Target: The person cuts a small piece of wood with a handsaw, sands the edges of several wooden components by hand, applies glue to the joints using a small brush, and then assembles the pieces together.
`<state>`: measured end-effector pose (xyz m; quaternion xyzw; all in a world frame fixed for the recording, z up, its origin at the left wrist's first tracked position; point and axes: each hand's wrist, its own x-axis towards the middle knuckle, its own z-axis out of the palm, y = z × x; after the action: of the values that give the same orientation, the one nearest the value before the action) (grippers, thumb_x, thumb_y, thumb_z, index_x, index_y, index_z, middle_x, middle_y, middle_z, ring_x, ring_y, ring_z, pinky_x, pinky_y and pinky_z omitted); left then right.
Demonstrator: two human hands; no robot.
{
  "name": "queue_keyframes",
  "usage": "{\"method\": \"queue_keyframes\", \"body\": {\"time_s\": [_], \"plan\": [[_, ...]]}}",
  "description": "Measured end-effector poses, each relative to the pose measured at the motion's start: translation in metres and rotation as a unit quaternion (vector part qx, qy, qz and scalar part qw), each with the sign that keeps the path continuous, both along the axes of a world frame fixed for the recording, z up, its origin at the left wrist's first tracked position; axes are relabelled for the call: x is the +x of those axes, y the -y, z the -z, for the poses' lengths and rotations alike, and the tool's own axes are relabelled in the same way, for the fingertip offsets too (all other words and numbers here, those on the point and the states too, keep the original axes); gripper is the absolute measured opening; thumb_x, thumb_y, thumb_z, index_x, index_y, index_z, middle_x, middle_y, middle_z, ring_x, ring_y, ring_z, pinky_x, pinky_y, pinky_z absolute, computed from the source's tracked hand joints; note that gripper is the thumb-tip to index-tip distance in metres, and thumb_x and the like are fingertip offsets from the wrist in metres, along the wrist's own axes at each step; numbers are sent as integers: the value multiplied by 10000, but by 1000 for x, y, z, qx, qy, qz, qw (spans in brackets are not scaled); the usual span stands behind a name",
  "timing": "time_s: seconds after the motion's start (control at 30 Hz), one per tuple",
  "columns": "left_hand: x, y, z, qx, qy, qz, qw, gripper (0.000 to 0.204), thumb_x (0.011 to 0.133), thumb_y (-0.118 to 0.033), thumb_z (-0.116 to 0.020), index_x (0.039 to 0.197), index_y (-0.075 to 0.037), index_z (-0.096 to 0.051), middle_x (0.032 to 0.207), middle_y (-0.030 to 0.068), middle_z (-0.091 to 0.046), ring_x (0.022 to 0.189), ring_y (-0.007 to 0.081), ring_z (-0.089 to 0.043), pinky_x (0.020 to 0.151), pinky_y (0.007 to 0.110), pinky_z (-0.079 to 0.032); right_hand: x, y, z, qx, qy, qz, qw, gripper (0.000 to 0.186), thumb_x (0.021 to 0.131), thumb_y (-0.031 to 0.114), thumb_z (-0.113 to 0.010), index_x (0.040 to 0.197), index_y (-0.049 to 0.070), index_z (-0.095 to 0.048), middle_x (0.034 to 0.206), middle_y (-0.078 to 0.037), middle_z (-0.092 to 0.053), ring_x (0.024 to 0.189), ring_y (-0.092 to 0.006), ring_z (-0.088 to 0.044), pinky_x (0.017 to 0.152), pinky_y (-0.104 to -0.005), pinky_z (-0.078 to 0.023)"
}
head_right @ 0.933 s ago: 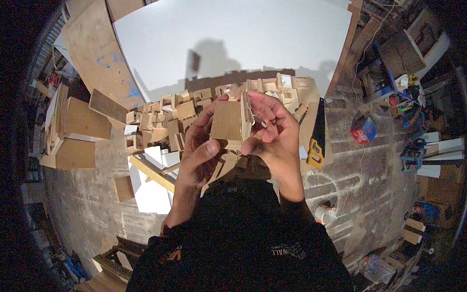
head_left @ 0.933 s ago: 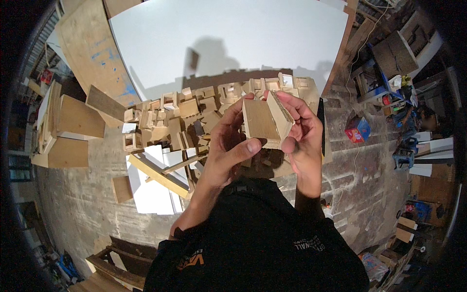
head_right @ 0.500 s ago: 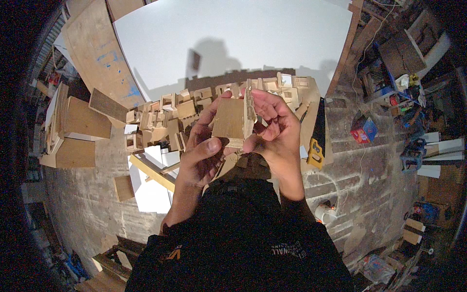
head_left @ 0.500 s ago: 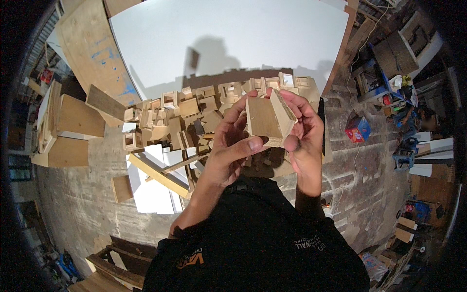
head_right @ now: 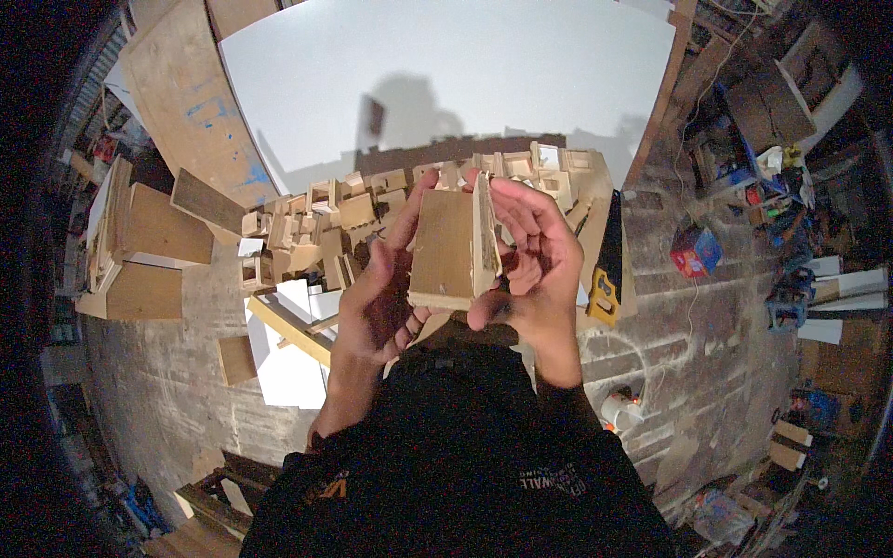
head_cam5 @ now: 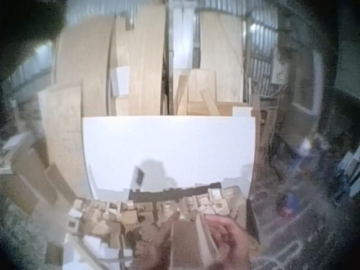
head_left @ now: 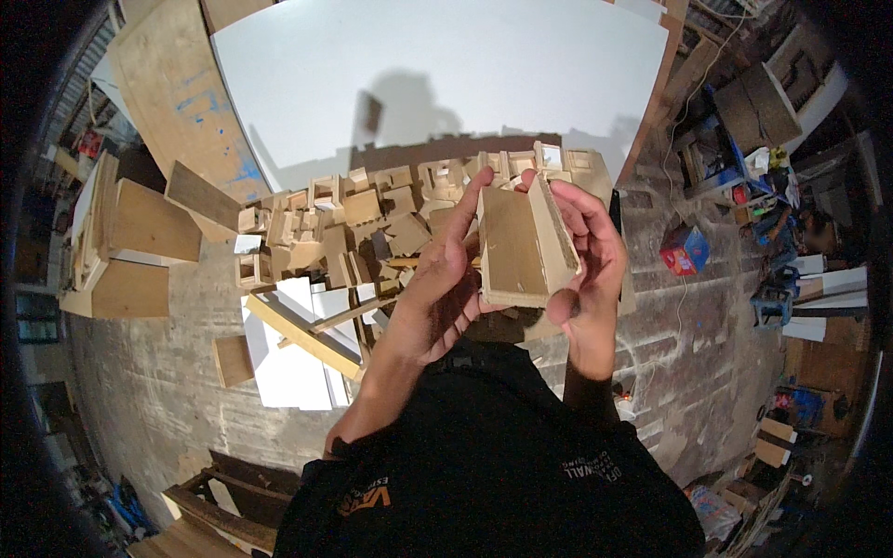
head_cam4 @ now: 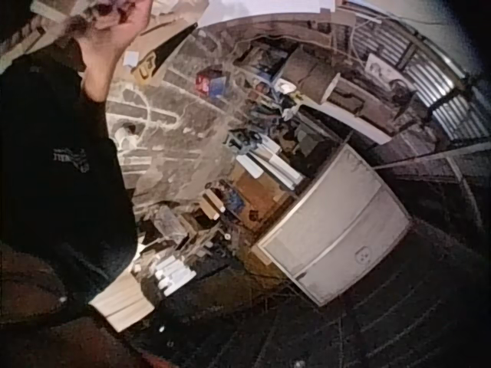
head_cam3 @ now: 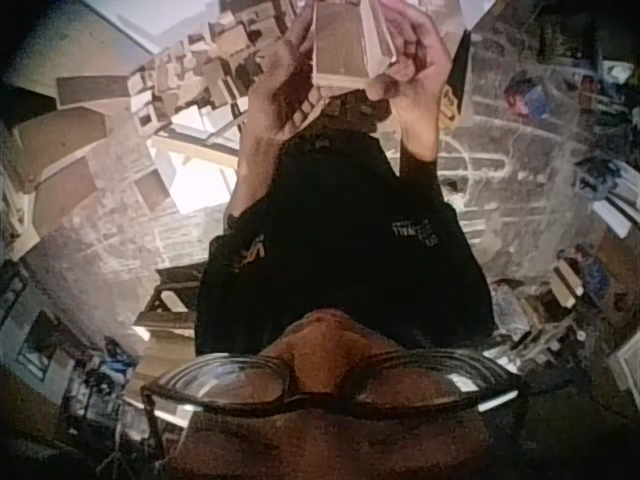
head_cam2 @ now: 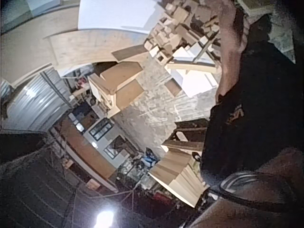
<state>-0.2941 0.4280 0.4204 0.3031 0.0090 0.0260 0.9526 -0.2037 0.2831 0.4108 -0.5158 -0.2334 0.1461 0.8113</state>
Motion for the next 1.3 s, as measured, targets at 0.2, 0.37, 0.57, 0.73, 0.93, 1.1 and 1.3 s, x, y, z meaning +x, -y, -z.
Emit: {"method": "queue_keyframes", "body": {"time_s": [0.2,0.37,0.57,0.73,0.93,1.1,1.3], "plan": [[-6,1,-3,113,-35,-9,993,717,1010,-321,-542,1583,-177,-135,1461,55,-453,846,-14,-601,640,121,-511,-11,-2,-6,58,23,9,998,1170,453,384,-962,1362,-68,-381,1404,-250,-482,1338,-320,-464,1107,-438,-422],[-14,12,-9,29,-55,-19,998,712,986,-246,-601,1565,-114,-208,1372,57,-540,989,29,-610,773,175,-542,-8,-2,14,81,148,18,985,1127,462,561,-919,1314,-9,-452,1343,-270,-542,1270,-345,-537,1068,-469,-444],[-19,2,6,13,12,58,998,601,960,-224,-643,1461,4,-402,1332,86,-578,1153,108,-570,924,270,-520,-10,5,13,60,134,-23,989,1296,350,559,-946,1379,-6,-397,1392,-293,-489,1302,-360,-503,1084,-474,-426],[-17,5,5,141,34,-14,989,660,932,-232,-685,1475,-2,-389,1339,100,-575,1195,162,-557,1025,349,-449,1,20,11,31,154,-126,980,1308,404,288,-1011,1453,-45,-304,1464,-327,-377,1380,-374,-400,1124,-487,-372],[-14,12,3,164,62,-38,984,682,928,-224,-689,1487,-1,-370,1394,111,-528,1230,176,-525,1052,362,-422,4,23,9,22,204,-131,970,1233,459,199,-1000,1451,-52,-312,1471,-326,-373,1393,-369,-385,1093,-480,-414],[-14,11,4,166,58,-33,984,646,943,-224,-666,1477,3,-383,1363,116,-552,1203,176,-544,1038,362,-434,3,24,7,15,180,-132,975,1203,485,174,-992,1449,-65,-313,1468,-328,-376,1393,-371,-383,1087,-481,-421],[-16,11,5,179,36,-44,982,622,948,-233,-660,1463,4,-405,1310,109,-590,1161,165,-570,981,335,-471,3,23,9,15,187,-129,974,1202,490,164,-991,1450,-68,-307,1471,-323,-374,1399,-373,-374,1089,-483,-420]]}}
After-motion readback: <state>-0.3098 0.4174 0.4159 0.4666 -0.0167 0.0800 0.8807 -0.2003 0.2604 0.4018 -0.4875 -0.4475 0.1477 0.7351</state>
